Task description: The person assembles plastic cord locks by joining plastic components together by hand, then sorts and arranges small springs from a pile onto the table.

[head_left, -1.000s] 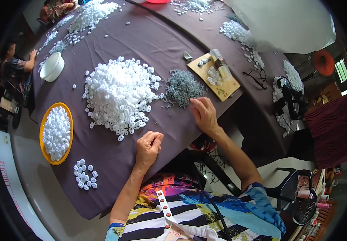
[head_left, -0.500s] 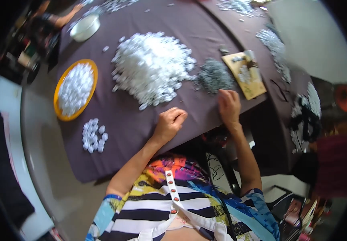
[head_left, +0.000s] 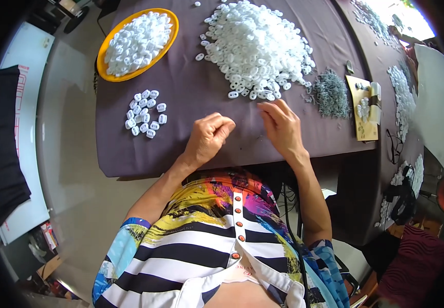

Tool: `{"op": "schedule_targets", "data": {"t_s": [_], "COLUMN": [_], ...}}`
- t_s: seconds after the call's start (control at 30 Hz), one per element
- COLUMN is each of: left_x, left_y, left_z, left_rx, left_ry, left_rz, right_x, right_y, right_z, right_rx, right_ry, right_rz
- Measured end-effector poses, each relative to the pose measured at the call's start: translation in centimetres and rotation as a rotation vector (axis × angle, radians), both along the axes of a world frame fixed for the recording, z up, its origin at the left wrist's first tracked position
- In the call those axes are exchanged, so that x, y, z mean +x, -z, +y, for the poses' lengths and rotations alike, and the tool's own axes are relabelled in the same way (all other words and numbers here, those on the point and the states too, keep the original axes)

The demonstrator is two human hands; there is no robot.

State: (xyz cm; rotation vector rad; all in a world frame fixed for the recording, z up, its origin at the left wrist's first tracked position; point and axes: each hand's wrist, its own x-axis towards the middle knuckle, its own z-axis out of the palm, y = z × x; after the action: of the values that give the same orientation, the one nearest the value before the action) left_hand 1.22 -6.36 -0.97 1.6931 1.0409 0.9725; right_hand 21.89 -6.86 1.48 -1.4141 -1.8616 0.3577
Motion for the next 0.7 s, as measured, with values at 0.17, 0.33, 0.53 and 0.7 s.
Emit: {"op": "schedule_targets", "data": {"t_s": [0.17,0.33,0.53,0.7], "left_x": [-0.1,0.0,0.1,0.8], "left_y": [0.2,-0.1,-0.3,0.5], "left_z": [-0.1,0.1,0.5,1.0], "left_rx": [-0.162,-0.174,-0.120,0.006], "left_ry": [-0.141,-0.105,-0.081,-0.145], "left_rz": [-0.120,-0.146,-0.063,0.002], "right_x": [-4.1,-4.7,-3.0,-3.1], "right_y": [0.4,1.5,0.9,1.5], "right_z": [3.7,3.3,3.2,4.7], "right_rx": [-0.077,-0.107,0.037,0.093], "right_ry": [-0.043,-0.050,0.110,0.084], "right_rz": [-0.200,-0.247,-0.222,-0.337]}}
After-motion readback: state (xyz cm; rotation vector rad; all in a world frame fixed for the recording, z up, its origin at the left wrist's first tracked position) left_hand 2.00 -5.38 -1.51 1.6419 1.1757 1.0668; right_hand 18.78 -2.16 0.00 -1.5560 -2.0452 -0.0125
